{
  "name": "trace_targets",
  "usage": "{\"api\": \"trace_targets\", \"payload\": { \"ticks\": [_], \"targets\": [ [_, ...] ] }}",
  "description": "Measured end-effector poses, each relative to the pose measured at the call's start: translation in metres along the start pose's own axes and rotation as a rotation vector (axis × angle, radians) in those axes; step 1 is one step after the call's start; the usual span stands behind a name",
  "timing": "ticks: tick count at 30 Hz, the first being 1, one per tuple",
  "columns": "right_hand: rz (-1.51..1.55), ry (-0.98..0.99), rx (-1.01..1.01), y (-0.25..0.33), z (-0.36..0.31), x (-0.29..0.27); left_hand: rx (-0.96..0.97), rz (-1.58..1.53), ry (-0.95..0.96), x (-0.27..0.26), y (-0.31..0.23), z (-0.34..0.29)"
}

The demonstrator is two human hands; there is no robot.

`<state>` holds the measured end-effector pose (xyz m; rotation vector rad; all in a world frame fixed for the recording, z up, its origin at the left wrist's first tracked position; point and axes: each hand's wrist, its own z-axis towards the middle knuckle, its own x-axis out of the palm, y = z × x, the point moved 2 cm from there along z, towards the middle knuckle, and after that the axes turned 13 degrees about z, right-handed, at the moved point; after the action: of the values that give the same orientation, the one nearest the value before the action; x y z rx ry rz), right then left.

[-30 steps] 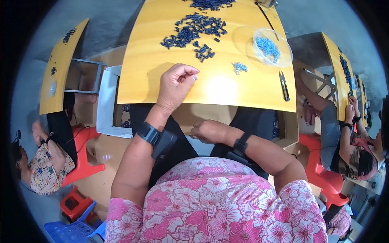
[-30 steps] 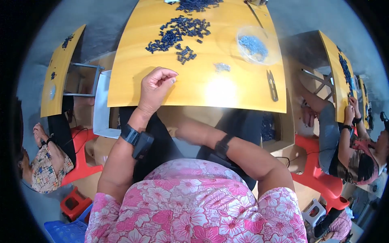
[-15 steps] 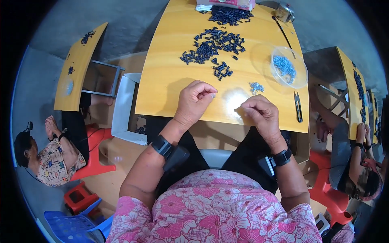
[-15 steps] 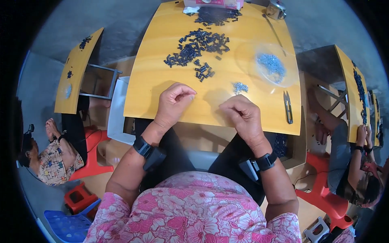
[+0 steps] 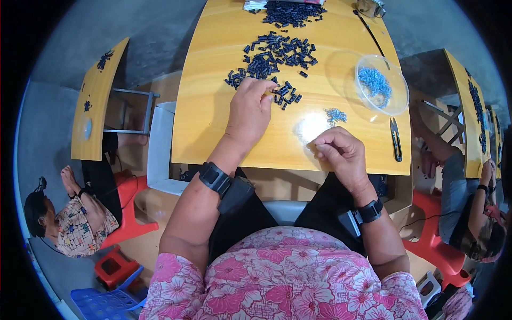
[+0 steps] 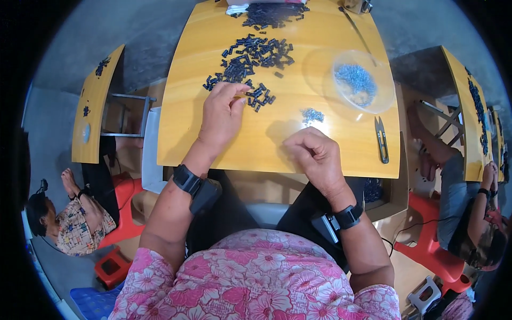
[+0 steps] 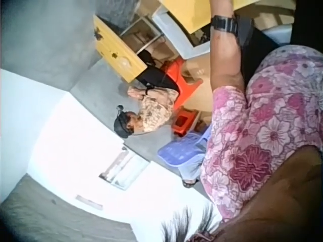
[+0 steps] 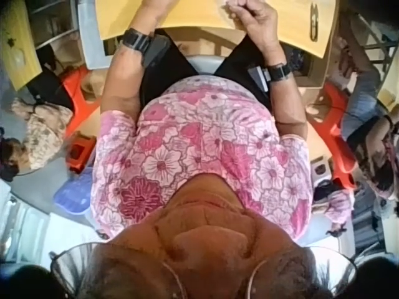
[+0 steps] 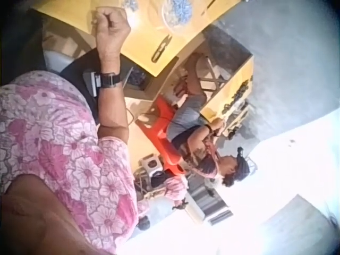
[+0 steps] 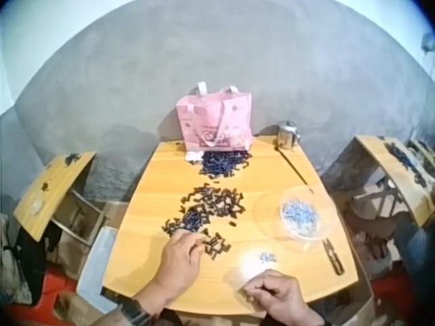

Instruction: Manually assembling small blue and black plastic pieces at a workbench in a shared facility.

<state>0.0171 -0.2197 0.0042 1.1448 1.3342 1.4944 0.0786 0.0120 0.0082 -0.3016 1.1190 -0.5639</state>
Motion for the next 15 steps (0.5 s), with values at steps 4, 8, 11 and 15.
{"api": "trace_targets", "payload": {
  "ticks": [4, 8, 11, 15],
  "targets": [
    [-0.008, 0.008, 0.0, 0.0009, 0.0003, -0.0012, -0.011, 0.024, 0.045, 0.0005, -0.0008, 0.0054],
    [0.002, 0.003, -0.004, -0.0002, -0.0005, -0.0004, -0.009, 0.041, 0.041, 0.0018, -0.0016, 0.0057],
    [-0.007, -0.003, -0.001, 0.0006, -0.0004, -0.0008, -0.005, 0.019, 0.04, 0.0025, -0.002, 0.0064],
    [-0.016, -0.006, -0.019, -0.0031, -0.0005, 0.0002, -0.006, 0.059, 0.018, 0.0072, 0.0027, 0.0037]
  ]
}}
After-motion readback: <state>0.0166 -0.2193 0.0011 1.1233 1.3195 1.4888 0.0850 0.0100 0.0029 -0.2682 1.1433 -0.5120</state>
